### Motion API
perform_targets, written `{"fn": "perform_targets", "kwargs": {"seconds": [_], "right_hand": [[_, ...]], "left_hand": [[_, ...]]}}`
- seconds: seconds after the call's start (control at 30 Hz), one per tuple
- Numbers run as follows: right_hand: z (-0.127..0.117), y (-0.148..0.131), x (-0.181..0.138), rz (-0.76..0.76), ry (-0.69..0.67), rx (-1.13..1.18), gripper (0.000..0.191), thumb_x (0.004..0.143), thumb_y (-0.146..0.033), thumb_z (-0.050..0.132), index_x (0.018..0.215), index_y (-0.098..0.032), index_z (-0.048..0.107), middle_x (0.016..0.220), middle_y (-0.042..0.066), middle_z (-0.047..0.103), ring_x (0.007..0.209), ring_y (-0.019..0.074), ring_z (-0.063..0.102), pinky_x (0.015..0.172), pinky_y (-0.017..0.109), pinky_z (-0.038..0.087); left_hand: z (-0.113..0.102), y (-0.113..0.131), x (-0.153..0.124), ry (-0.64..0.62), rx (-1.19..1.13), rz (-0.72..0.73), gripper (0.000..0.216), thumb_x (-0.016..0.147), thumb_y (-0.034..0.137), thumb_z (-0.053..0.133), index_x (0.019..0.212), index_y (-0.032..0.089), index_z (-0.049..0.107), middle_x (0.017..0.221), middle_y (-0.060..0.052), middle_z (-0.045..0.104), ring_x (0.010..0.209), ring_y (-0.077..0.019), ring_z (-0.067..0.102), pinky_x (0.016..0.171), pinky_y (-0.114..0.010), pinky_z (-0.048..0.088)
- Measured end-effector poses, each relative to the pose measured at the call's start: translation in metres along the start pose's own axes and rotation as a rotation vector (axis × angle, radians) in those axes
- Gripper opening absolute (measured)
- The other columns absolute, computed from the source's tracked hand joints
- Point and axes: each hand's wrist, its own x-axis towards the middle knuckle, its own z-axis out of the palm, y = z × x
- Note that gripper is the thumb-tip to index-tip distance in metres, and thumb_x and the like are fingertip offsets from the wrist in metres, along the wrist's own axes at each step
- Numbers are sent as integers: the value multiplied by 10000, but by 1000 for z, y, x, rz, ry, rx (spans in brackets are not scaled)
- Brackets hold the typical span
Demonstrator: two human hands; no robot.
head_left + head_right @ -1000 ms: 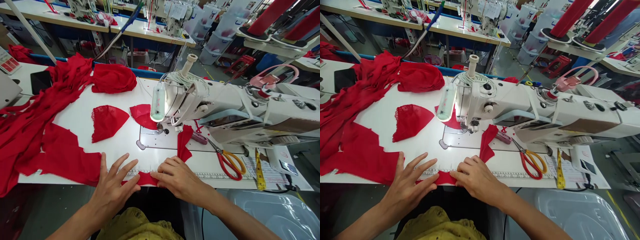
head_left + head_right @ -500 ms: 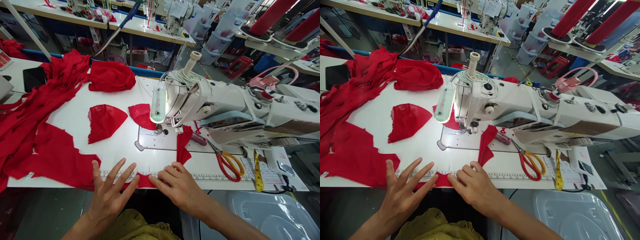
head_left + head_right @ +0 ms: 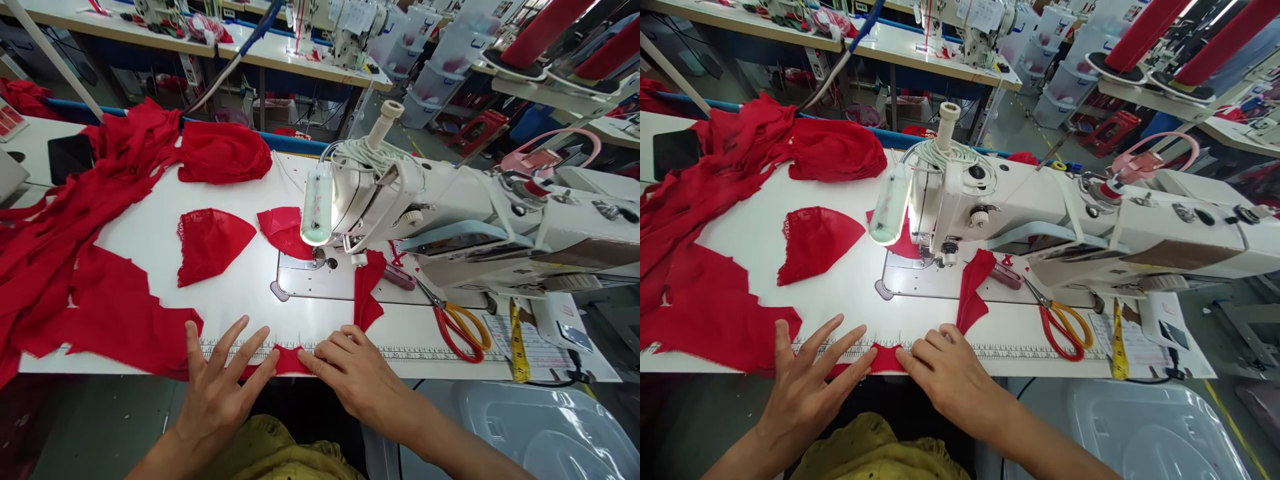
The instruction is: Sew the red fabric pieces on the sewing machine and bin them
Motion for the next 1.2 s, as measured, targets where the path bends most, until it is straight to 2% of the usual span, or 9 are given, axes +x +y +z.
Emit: {"fn": "perform_targets", "kwargs": {"seconds": [0.27,0.5,0.7,0.8,1.0,1.1,1.2], "right_hand": [[-2,-1,1,13,4,51,451,923,17,434,1307,-173,573,891,43,638,798,195,493,779,360,339],[1,-1,-1,12,38,18,414,925,18,436,1260,-158,603,874,36,630,783,183,511,781,359,359],[1,-8,-9,69,169,27,143,987,-156,578,1120,-152,628,871,29,660,807,158,583,821,344,391],[2,-11,-12,72,186,-6,98,1008,-206,563,1066,-168,633,871,29,674,781,154,568,814,353,392],[8,-11,-16,87,170,-20,130,1023,-176,514,1032,-168,644,862,30,663,784,155,549,802,348,388],[7,-12,-16,134,175,52,127,1020,-198,524,1046,-176,647,882,39,664,808,168,564,788,348,417],[4,-12,-5,276,244,282,237,1012,-269,556,1235,-196,594,1066,83,687,949,201,608,834,353,482]], "left_hand": [[0,3,-2,0,-23,-41,235,957,176,628,1143,290,715,1299,-70,688,1356,-346,507,1147,-808,44],[-4,3,3,-28,-52,-38,224,947,150,633,1129,255,710,1283,-98,689,1322,-371,524,1123,-832,79],[-6,9,22,-34,-157,-133,202,962,108,580,1099,216,683,1302,-141,632,1345,-347,485,1122,-774,257],[-1,15,28,-41,-178,-138,201,960,90,574,1095,211,660,1273,-128,626,1331,-325,489,1126,-735,303],[15,21,36,-213,-194,-142,151,977,110,493,1007,204,608,1287,-119,578,1360,-302,432,1153,-693,311],[18,19,39,-268,-260,-146,163,970,115,463,894,203,577,1268,-108,570,1364,-293,415,1162,-696,286],[16,13,50,-254,-412,-231,153,987,193,470,879,216,575,1203,-102,587,1281,-279,481,1096,-599,417]]}}
